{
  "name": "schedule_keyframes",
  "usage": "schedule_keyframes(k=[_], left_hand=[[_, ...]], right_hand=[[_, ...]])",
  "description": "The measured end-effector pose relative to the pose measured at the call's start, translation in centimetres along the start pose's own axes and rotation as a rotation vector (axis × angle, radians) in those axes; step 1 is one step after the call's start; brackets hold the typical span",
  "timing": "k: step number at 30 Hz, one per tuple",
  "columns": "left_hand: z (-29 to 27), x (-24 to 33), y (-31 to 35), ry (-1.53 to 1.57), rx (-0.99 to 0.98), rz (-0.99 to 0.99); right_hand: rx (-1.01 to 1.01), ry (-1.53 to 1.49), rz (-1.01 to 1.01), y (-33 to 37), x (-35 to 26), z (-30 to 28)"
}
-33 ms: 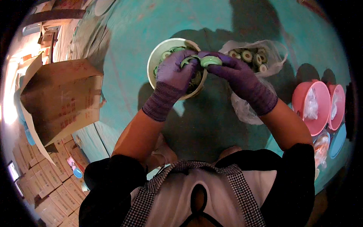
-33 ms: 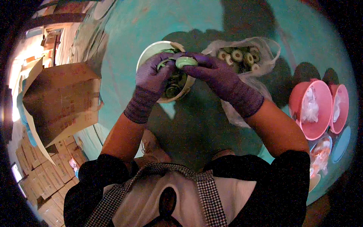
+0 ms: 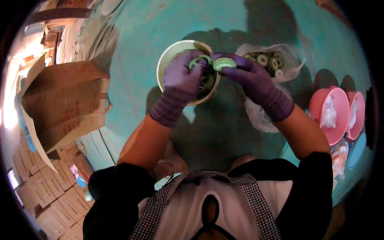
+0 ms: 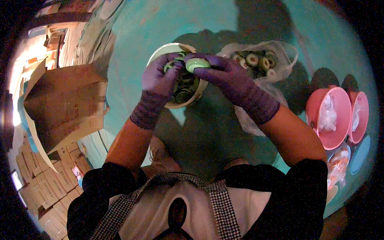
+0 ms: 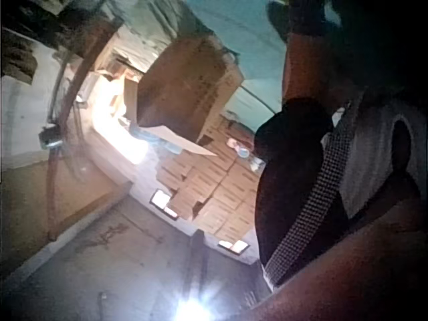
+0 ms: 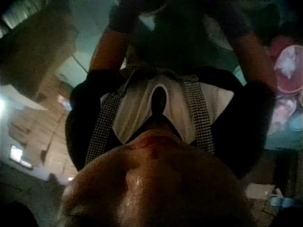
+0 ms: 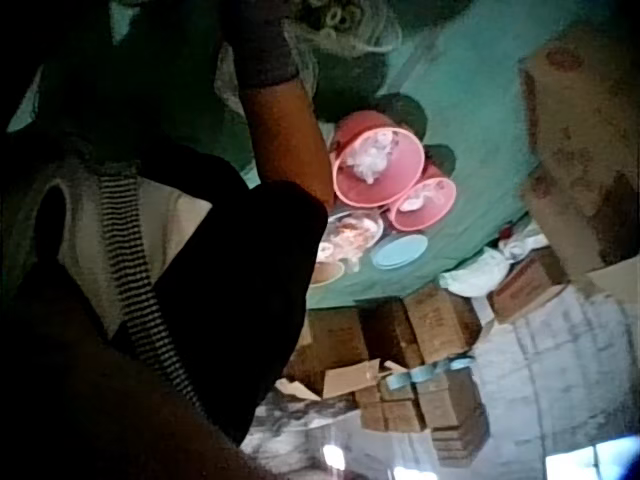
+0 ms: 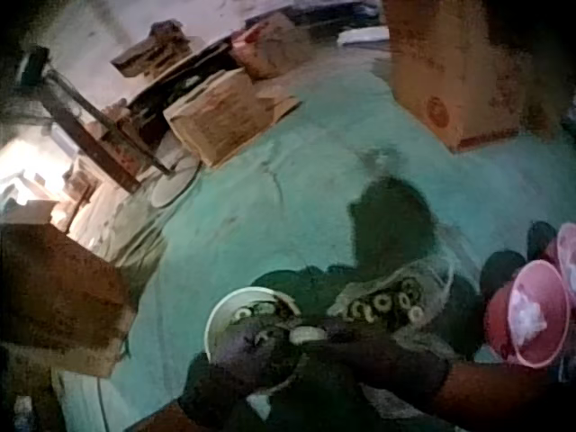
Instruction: The person transfers green circular objects from a white bowl into plastic bags, ties the bags, and places them into a cardboard box. The person then picks up yellow plastic lids from another box and stacks them.
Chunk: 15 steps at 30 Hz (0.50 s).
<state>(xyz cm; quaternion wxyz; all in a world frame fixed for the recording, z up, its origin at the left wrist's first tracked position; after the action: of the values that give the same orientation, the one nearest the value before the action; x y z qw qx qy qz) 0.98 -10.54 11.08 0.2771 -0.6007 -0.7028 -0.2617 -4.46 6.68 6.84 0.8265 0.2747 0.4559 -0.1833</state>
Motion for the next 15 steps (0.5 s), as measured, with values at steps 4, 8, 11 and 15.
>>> schedule_keyframes(k=[4, 8, 11, 15], left_hand=[[-6.0, -3.9, 0.7, 0.385, 0.143, -0.184], [-15.3, -0.6, 5.1, 0.131, -0.004, -0.305], [-19.6, 2.4, 11.0, 0.122, -0.051, -0.418], [-20.4, 5.0, 16.2, 0.323, -0.017, -0.373]], right_hand=[[-0.068, -0.045, -0.108, -2.4, -2.8, -0.5], [-0.169, 0.418, -0.205, -6.2, -3.9, 0.1], [-0.306, 1.088, -0.385, -7.6, -2.3, 4.0], [-0.258, 1.611, -0.421, -10.9, 4.8, 4.8]])
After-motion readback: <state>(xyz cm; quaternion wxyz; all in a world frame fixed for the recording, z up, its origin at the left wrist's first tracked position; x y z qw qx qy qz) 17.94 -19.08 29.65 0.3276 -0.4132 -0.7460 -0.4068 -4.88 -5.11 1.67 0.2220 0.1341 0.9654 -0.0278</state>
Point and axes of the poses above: each hand's wrist, its own y-axis away from the middle knuckle, its own z-axis out of the palm, x = y × z, the point moved 4 cm from there along -y, towards the middle knuckle, and after that the axes turned 9 degrees about z, right-handed, at the moved point
